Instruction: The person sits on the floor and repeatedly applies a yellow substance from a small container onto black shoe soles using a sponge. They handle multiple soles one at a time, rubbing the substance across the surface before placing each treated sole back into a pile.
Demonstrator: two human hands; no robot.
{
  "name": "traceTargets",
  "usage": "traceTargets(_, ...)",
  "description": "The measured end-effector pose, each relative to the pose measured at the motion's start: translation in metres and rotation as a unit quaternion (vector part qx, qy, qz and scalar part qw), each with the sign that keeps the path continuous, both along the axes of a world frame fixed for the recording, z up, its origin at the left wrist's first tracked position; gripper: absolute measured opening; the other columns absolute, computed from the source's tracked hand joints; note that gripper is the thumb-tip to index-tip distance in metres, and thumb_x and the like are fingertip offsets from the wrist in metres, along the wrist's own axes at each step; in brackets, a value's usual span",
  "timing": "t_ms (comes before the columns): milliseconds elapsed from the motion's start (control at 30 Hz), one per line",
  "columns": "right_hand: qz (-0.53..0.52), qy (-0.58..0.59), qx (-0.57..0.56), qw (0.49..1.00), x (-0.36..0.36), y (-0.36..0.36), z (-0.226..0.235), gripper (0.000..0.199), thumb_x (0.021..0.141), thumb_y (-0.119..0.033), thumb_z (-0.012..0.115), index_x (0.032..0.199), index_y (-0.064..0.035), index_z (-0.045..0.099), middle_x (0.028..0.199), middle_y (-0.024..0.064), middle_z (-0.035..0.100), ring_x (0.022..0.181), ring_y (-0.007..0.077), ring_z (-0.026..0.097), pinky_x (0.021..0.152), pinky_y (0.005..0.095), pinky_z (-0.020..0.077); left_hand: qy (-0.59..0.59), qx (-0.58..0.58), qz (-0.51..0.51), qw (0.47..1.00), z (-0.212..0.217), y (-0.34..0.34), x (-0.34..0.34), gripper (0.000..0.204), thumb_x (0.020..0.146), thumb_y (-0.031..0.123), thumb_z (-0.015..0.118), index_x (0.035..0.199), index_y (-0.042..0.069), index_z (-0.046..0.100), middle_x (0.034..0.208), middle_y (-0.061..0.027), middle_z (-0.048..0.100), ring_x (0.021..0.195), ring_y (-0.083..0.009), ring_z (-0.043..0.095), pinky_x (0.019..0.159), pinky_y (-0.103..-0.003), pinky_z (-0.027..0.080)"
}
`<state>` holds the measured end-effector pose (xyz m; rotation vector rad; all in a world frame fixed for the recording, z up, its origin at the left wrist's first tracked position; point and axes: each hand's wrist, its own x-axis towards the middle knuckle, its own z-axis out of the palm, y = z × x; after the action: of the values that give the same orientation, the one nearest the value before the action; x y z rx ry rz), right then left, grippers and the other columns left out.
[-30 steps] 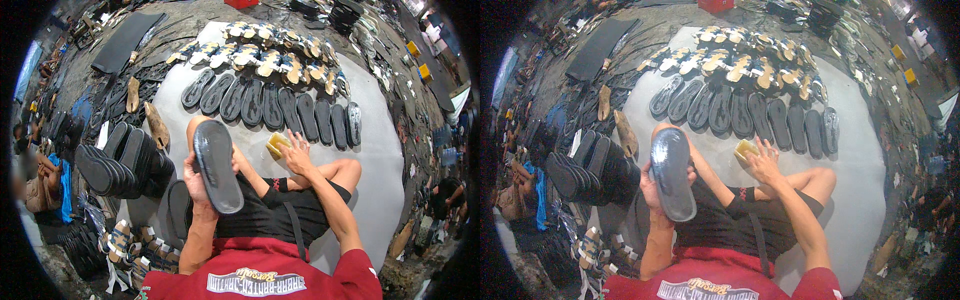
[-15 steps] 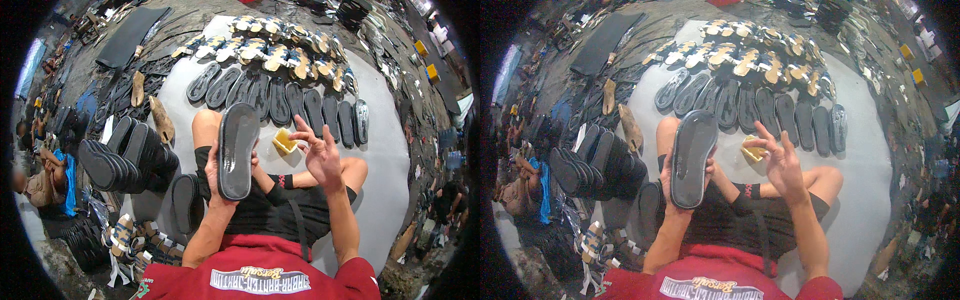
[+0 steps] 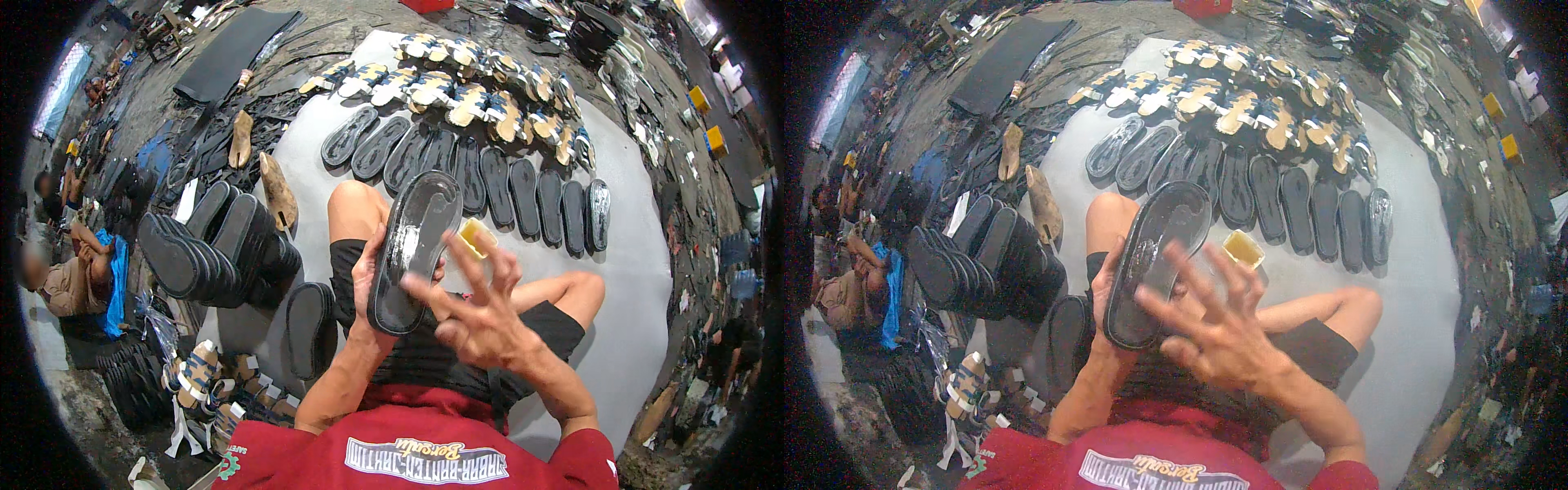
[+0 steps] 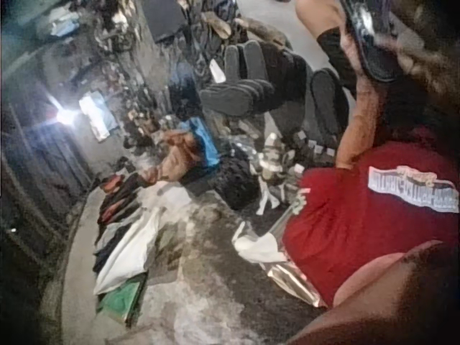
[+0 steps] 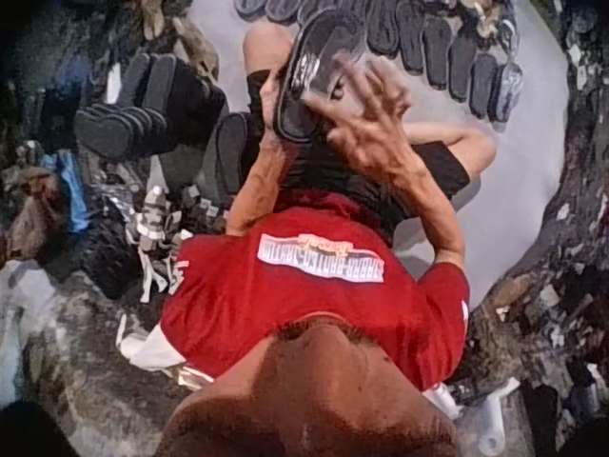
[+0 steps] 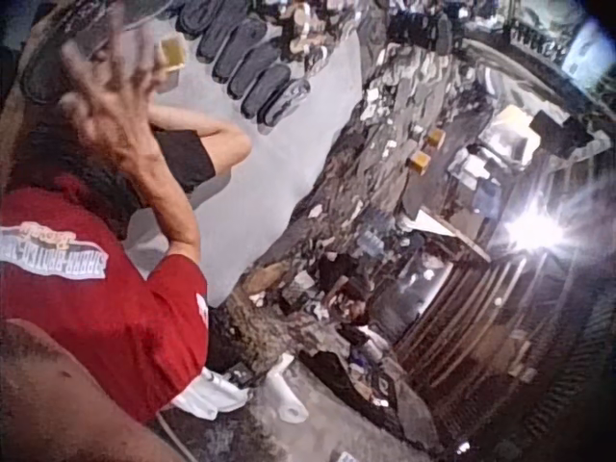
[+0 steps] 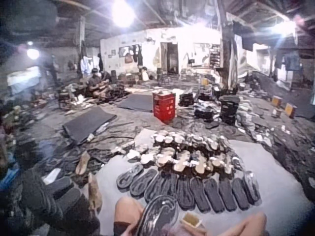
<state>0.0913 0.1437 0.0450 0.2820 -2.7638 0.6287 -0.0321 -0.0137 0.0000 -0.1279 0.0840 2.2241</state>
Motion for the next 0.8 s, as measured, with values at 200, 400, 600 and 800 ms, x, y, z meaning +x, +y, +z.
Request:
traceTargets(200, -0.084, -0.069, 0.103, 0.989, -0.026, 0.014, -0.005, 0.058, 0.112, -0.056, 0.04, 0.167, -0.0375, 0.044, 0.183, 0.0103, 0.014, 0.164, 0.0414, 0.012, 0.127, 0.0637, 0.0033, -0.018, -0.036, -0.043, 0.998, 0.001, -0.002, 0.005, 0.049, 0.115, 0.033, 0.044, 0.146, -0.001, 0.06, 0.135, -0.0201, 0.072, 0.112, -0.0326, 0.077, 0.095, -0.051, 0.066)
traceTargets(400, -0.042, -0.1, 0.101, 0.989, -0.017, 0.004, -0.007, 0.061, 0.11, -0.059, 0.046, 0.168, -0.0436, 0.04, 0.183, 0.007, 0.015, 0.165, 0.0402, 0.011, 0.127, 0.0646, 0.0037, 0.081, -0.145, 0.013, 0.986, -0.009, -0.008, 0.009, 0.065, 0.104, 0.042, 0.066, 0.15, -0.001, 0.051, 0.137, -0.0205, 0.069, 0.111, -0.0312, 0.077, 0.098, -0.05, 0.066)
traceTargets(600, 0.008, -0.133, 0.084, 0.988, -0.013, -0.002, -0.003, 0.06, 0.11, -0.06, 0.045, 0.168, -0.0463, 0.039, 0.183, 0.0065, 0.016, 0.166, 0.0384, 0.009, 0.127, 0.0628, -0.0015, -0.017, -0.095, -0.055, 0.994, -0.006, -0.005, 0.0, 0.047, 0.116, 0.033, 0.037, 0.142, 0.005, 0.065, 0.128, -0.0157, 0.076, 0.106, -0.0285, 0.078, 0.093, -0.049, 0.066)
traceTargets(800, 0.059, -0.144, 0.066, 0.986, -0.01, -0.014, 0.008, 0.059, 0.11, -0.061, 0.046, 0.167, -0.049, 0.038, 0.183, 0.0045, 0.017, 0.167, 0.0355, 0.009, 0.128, 0.0602, -0.0065, 0.043, -0.077, -0.056, 0.995, -0.007, -0.012, -0.001, 0.048, 0.117, 0.033, 0.038, 0.149, 0.004, 0.058, 0.138, -0.0138, 0.071, 0.113, -0.0256, 0.075, 0.099, -0.045, 0.065)
